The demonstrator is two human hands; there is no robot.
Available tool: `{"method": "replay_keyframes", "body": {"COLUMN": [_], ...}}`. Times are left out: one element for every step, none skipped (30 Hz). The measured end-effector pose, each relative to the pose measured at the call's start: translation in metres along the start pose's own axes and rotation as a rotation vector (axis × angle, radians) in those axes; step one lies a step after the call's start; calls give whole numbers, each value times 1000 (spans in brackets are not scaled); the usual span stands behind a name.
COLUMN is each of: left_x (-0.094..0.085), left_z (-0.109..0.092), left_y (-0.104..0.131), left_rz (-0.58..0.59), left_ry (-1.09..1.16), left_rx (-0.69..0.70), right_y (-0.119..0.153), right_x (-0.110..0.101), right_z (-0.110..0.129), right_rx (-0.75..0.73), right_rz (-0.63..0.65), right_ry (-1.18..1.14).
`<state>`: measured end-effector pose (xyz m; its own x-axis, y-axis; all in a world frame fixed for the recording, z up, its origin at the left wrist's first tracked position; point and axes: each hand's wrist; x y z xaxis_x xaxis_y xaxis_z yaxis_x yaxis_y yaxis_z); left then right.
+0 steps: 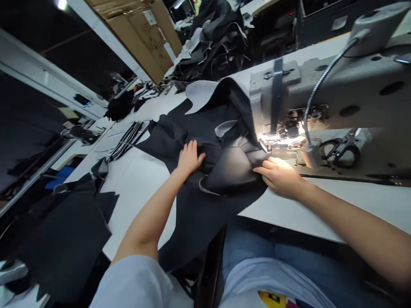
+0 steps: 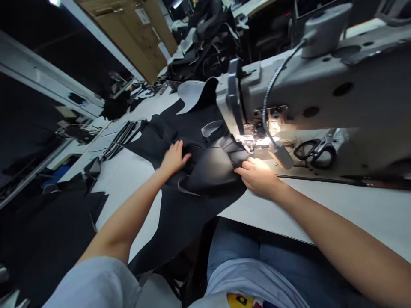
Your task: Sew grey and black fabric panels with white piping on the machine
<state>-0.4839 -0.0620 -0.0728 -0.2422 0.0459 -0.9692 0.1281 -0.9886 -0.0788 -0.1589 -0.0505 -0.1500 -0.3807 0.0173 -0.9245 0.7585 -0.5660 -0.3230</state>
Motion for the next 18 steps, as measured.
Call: {"method": "replay_keyframes", "body": {"left_x": [7, 12, 14, 13, 9, 2, -7, -17, -26, -33, -38, -40, -39, -37, -33, -29, -25, -23], "left_z": [5, 5, 0, -9, -20, -30, -38, -43, -43, -39, -31, -19, -5, 11, 27, 41, 54, 65], "left_y": [19, 40, 64, 88, 112, 133, 152, 164, 171, 171, 163, 148, 127, 102, 74, 45, 17, -10], "left_rz": [107, 203, 278, 338, 386, 434, 496, 560, 615, 638, 606, 515, 374, 185, 1, -138, -224, -267], "left_ry": [-13, -20, -30, -49, -71, -88, -86, -52, 18, 114, 217, 310, 375, 391, 379, 350, 304, 250], "left_rx": [-68, -95, -96, -73, -39, 3, 68, 164, 282, 401, 491, 532, 516, 426, 321, 225, 139, 68], "right_y": [-1, -1, -1, 0, 2, 4, 6, 7, 6, 4, 1, -3, -8, -13, -18, -22, -25, -26], "right_x": [2, 3, 4, 5, 4, 3, 2, 1, 0, -2, -4, -6, -10, -13, -18, -24, -30, -36], "right_z": [3, 6, 8, 10, 13, 16, 19, 23, 27, 32, 36, 39, 42, 43, 43, 42, 40, 38], "right_rx": [-28, -44, -52, -61, -80, -107, -132, -146, -140, -110, -63, -15, 17, 26, 13, -8, -28, -42], "right_rz": [-37, -65, -80, -84, -73, -57, -47, -56, -93, -154, -221, -273, -287, -255, -182, -84, 18, 109], "right_ry": [-28, -70, -126, -193, -268, -346, -424, -495, -547, -568, -554, -512, -457, -407, -375, -362, -358, -356]}}
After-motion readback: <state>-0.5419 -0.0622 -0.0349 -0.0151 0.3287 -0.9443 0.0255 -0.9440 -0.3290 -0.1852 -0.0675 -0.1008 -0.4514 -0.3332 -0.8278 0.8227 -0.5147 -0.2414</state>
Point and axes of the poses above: each hand's wrist, its own y-axis away from the middle knuckle, its own x-axis out of the palm, z = x × y, and after that the axes turned 1 degree about y, right-handed
